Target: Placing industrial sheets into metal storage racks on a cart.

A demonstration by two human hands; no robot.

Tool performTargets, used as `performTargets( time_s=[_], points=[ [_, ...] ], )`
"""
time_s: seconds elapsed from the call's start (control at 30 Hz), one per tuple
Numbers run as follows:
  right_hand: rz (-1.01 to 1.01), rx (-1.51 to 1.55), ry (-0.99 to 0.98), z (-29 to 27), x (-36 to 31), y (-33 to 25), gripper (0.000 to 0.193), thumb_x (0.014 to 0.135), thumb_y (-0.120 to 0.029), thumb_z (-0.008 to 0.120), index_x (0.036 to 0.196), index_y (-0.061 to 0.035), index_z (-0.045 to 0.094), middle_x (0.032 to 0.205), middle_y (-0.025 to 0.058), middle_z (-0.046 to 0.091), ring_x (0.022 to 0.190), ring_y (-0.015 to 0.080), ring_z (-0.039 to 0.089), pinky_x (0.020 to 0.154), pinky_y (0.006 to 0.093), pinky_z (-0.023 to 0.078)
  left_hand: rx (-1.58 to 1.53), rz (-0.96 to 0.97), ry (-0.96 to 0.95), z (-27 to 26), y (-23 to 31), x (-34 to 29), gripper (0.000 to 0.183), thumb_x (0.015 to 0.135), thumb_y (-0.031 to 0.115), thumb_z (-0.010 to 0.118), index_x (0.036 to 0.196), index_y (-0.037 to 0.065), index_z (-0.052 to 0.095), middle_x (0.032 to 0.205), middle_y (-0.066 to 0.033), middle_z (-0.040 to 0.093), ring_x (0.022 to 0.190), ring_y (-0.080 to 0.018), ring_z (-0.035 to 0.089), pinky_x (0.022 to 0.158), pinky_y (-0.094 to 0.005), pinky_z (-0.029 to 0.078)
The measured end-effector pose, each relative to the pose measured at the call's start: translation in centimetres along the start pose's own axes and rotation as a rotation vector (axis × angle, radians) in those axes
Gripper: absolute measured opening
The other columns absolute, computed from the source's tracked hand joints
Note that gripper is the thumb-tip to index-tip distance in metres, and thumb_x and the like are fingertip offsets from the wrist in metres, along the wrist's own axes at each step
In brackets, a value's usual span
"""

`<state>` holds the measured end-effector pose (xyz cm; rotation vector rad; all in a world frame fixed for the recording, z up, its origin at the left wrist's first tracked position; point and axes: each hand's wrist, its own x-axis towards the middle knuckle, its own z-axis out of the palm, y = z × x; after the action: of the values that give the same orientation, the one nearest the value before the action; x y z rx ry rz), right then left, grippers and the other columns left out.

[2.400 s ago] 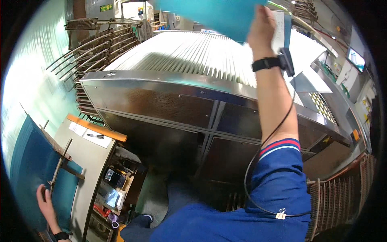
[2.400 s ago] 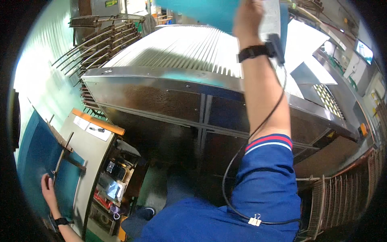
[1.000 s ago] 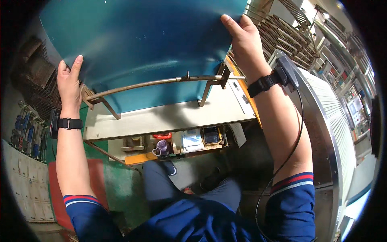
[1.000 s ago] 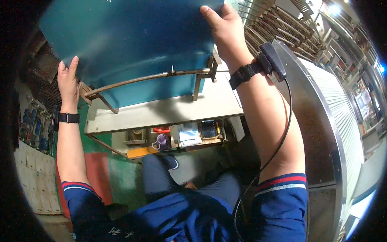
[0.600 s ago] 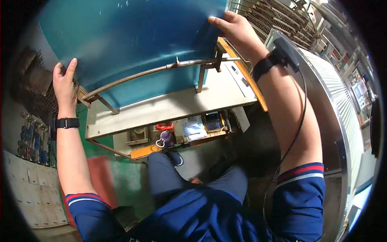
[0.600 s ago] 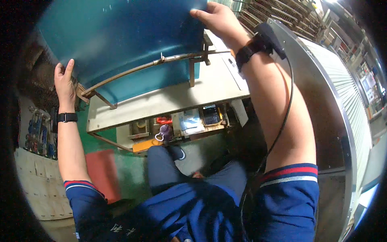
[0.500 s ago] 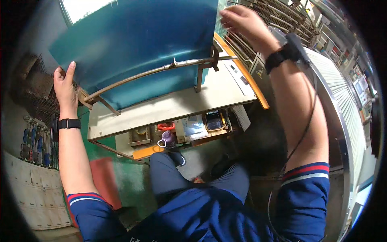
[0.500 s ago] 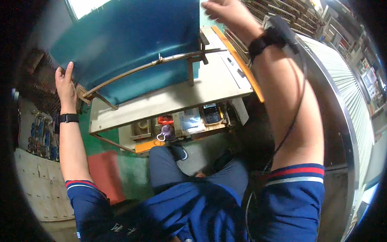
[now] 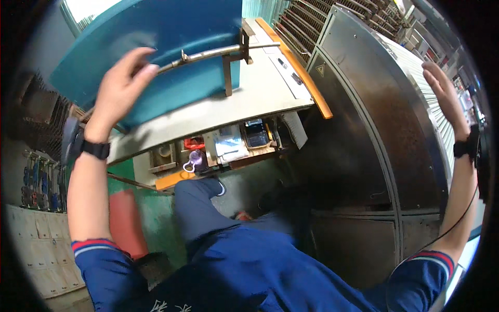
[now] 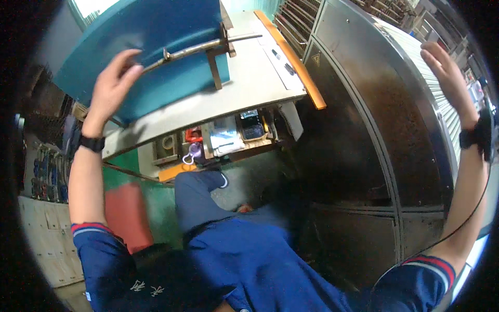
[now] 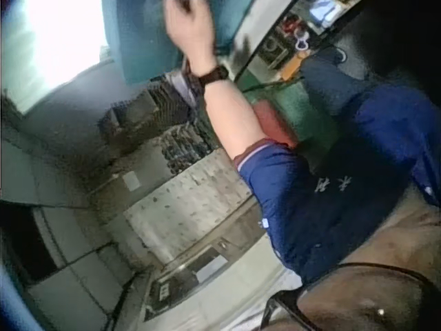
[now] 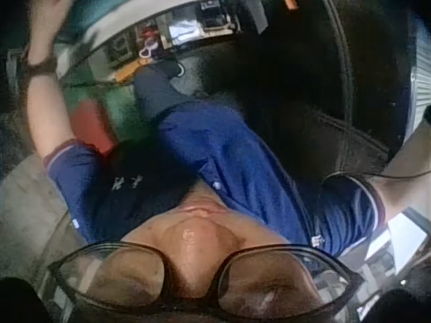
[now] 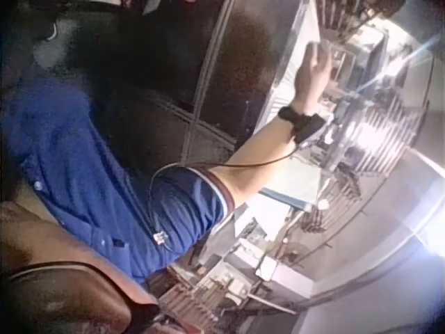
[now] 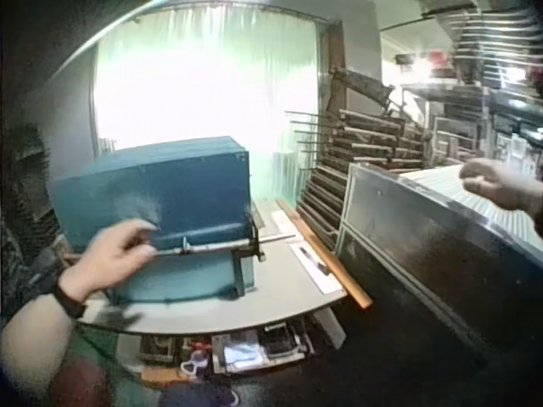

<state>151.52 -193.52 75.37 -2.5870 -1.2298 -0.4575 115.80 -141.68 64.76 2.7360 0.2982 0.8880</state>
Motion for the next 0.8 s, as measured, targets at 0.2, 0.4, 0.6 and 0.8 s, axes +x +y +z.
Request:
performTargets(
  time_s=[0.2,0.4,0.6,0.8],
  points=[
    [-0.117,0.034,-0.14,3.8,-1.7,-4.4,0.055,0.092,-0.037,0.057,0.135,-0.0038,0.045,0.137,0.0178,0.046,0.132,0.0293,0.04,0.109,0.0367,0.03,0.19,-0.057,-0.08,5.5,3.2,2.6,0.048,0.091,0.054,0.054,0.107,0.01,0.063,0.082,-0.0109,0.066,0.074,-0.027,0.064,0.065,-0.0374,0.048],
    [-0.14,0.04,-0.113,3.5,-2.4,-4.7,0.051,0.09,-0.029,0.061,0.132,-0.0033,0.047,0.132,0.0198,0.048,0.125,0.0347,0.045,0.106,0.04,0.036,0.19,-0.276,-0.05,6.9,3.8,3.7,0.05,0.096,0.054,0.041,0.088,0.009,0.062,0.067,-0.0124,0.06,0.069,-0.0339,0.062,0.06,-0.0418,0.044],
    [-0.113,-0.062,-0.07,4.3,-2.2,-4.9,0.048,0.089,-0.024,0.063,0.13,-0.0054,0.047,0.132,0.0171,0.047,0.123,0.034,0.047,0.103,0.0407,0.04,0.119,-0.197,-0.072,5.9,4.3,3.2,0.045,0.1,0.041,0.039,0.082,0.004,0.058,0.068,-0.0137,0.06,0.067,-0.0338,0.06,0.062,-0.0413,0.044],
    [-0.098,-0.117,-0.02,4.9,-2.3,-3.4,0.052,0.087,-0.026,0.064,0.131,-0.0065,0.046,0.131,0.0171,0.048,0.121,0.0362,0.048,0.101,0.0423,0.041,-0.101,-0.145,-0.262,5.6,3.4,4.9,0.039,0.1,0.032,0.042,0.085,-0.001,0.055,0.068,-0.0102,0.06,0.063,-0.0183,0.058,0.06,-0.0334,0.045]
  ],
)
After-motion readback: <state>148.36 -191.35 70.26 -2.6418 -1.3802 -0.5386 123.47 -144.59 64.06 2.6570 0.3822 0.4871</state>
